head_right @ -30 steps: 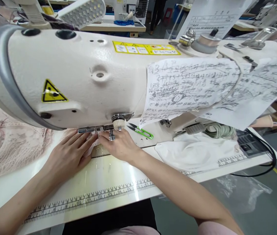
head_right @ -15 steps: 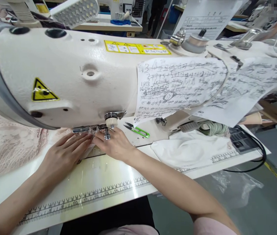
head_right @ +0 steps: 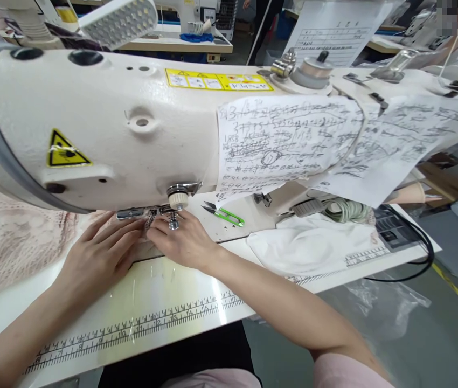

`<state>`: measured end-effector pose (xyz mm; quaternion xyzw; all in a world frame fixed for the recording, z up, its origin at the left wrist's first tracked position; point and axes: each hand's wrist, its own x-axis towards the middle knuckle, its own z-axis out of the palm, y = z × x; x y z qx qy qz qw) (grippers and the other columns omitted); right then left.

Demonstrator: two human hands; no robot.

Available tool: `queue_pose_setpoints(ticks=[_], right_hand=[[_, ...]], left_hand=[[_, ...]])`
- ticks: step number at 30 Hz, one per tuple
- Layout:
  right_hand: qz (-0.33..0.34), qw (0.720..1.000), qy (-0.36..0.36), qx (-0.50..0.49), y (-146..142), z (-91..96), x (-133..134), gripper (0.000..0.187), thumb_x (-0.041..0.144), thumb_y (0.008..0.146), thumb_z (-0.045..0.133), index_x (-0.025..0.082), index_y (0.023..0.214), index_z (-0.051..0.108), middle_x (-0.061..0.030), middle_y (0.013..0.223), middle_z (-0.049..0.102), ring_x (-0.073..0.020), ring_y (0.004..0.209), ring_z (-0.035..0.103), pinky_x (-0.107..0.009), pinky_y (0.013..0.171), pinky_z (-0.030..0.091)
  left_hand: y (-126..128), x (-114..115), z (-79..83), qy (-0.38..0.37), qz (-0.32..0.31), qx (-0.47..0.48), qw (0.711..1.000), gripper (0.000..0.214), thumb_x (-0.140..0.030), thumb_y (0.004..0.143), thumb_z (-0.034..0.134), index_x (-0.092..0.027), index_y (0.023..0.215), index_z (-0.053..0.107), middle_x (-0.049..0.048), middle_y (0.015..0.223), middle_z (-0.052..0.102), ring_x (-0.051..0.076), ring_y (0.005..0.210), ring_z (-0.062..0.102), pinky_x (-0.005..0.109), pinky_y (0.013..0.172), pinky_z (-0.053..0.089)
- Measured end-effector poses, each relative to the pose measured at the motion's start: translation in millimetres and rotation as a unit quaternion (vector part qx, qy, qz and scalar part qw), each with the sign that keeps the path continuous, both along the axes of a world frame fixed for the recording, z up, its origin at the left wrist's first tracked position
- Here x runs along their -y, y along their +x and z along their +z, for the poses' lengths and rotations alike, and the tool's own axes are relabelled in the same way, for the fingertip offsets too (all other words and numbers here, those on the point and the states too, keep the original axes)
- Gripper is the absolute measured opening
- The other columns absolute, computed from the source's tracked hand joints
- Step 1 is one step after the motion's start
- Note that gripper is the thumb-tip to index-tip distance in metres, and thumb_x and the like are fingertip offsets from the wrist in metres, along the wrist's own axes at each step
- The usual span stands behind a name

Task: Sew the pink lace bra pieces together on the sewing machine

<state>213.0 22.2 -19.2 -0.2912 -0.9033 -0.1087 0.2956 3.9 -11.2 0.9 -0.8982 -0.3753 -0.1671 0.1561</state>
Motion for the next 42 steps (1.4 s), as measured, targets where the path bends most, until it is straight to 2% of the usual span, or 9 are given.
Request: queue_pose_setpoints(ticks=[2, 5, 12, 15, 18, 21, 25, 36, 42], right_hand=[[0.033, 0.999, -0.01, -0.004, 0, 0.0, 0, 0.02, 0.005, 0.087, 0.046, 0.019, 0.084, 0.06, 0.0024, 0.081, 0.067, -0.0111, 0.08, 0.058, -0.025, 0.069, 0.043], [0.082, 0.996, -0.011, -0.017, -1, 0.1, 3, 0.021, 0.005, 0.088, 0.045, 0.019, 0.086, 0.059, 0.0049, 0.07, 0.062, -0.0106, 0.076, 0.056, -0.027, 0.08, 0.048], [0.154, 0.985, 0.031, -0.078, -2, 4.7, 8, 0.014, 0.013, 0.089, 0.055, 0.021, 0.079, 0.061, 0.0067, 0.07, 0.063, -0.0091, 0.078, 0.059, -0.028, 0.095, 0.051], [0.181, 0.98, 0.052, -0.062, 2, 7.4, 8, 0.015, 0.012, 0.088, 0.059, 0.022, 0.078, 0.062, 0.0072, 0.076, 0.067, -0.0077, 0.082, 0.062, -0.026, 0.099, 0.049], [0.193, 0.979, 0.049, -0.041, 7, 8.0, 7, 0.01, 0.015, 0.09, 0.06, 0.02, 0.085, 0.066, 0.0057, 0.08, 0.071, -0.0077, 0.082, 0.063, -0.024, 0.094, 0.051], [0.183, 0.981, 0.041, -0.04, 8, 6.7, 8, 0.01, 0.016, 0.091, 0.059, 0.019, 0.088, 0.068, 0.006, 0.075, 0.07, -0.0074, 0.075, 0.063, -0.022, 0.081, 0.054], [0.176, 0.983, 0.022, -0.044, 5, 5.3, 10, 0.01, 0.016, 0.091, 0.059, 0.018, 0.088, 0.069, 0.0065, 0.072, 0.07, -0.0074, 0.07, 0.062, -0.019, 0.064, 0.053], [0.175, 0.982, 0.044, -0.049, -5, 3.6, 15, 0.016, 0.014, 0.091, 0.057, 0.02, 0.084, 0.071, 0.0068, 0.069, 0.069, -0.0071, 0.07, 0.062, -0.018, 0.06, 0.053], [0.173, 0.982, 0.055, -0.056, -6, 2.3, 14, 0.015, 0.014, 0.09, 0.059, 0.019, 0.081, 0.07, 0.0075, 0.067, 0.068, -0.0069, 0.068, 0.061, -0.017, 0.058, 0.052]], left_hand=[[-2, 3, 2.7, -0.005, 0.001, 0.027, 1.0, 0.01, -0.018, 0.088, 0.054, -0.019, 0.095, 0.061, 0.0049, 0.1, 0.073, 0.022, 0.092, 0.067, 0.046, 0.098, 0.044], [-4, 6, 6.8, 0.017, -0.033, 0.036, 0.999, 0.006, -0.021, 0.089, 0.056, -0.021, 0.082, 0.056, -0.0014, 0.077, 0.069, 0.016, 0.069, 0.063, 0.039, 0.083, 0.045], [-4, 7, 10.6, 0.044, -0.063, 0.019, 0.997, 0.018, -0.017, 0.091, 0.05, -0.021, 0.074, 0.053, -0.0036, 0.064, 0.062, 0.013, 0.06, 0.054, 0.035, 0.076, 0.042], [-4, 8, 9.5, 0.033, -0.076, 0.001, 0.997, 0.017, -0.017, 0.091, 0.048, -0.021, 0.076, 0.056, 0.0, 0.074, 0.068, 0.016, 0.071, 0.06, 0.035, 0.076, 0.046], [-3, 7, 4.8, -0.035, -0.078, 0.005, 0.996, 0.014, -0.021, 0.089, 0.05, -0.016, 0.095, 0.062, 0.0098, 0.111, 0.07, 0.024, 0.109, 0.062, 0.039, 0.092, 0.049], [-4, 4, -2.9, -0.095, -0.053, 0.004, 0.994, 0.043, -0.03, 0.09, 0.049, -0.006, 0.126, 0.053, 0.0178, 0.139, 0.054, 0.029, 0.132, 0.048, 0.044, 0.106, 0.044], [-7, 0, -9.2, -0.102, -0.032, -0.01, 0.994, 0.066, -0.041, 0.09, 0.046, -0.004, 0.144, 0.037, 0.0169, 0.143, 0.05, 0.029, 0.132, 0.048, 0.044, 0.109, 0.041], [-15, -8, -4.7, -0.088, -0.026, -0.039, 0.995, 0.06, -0.02, 0.079, 0.048, -0.006, 0.137, 0.047, 0.0136, 0.135, 0.058, 0.029, 0.12, 0.059, 0.05, 0.104, 0.044], [-11, -8, -2.4, -0.084, -0.016, -0.048, 0.995, 0.058, -0.018, 0.079, 0.046, -0.004, 0.134, 0.05, 0.0148, 0.133, 0.059, 0.03, 0.119, 0.06, 0.049, 0.103, 0.044]])
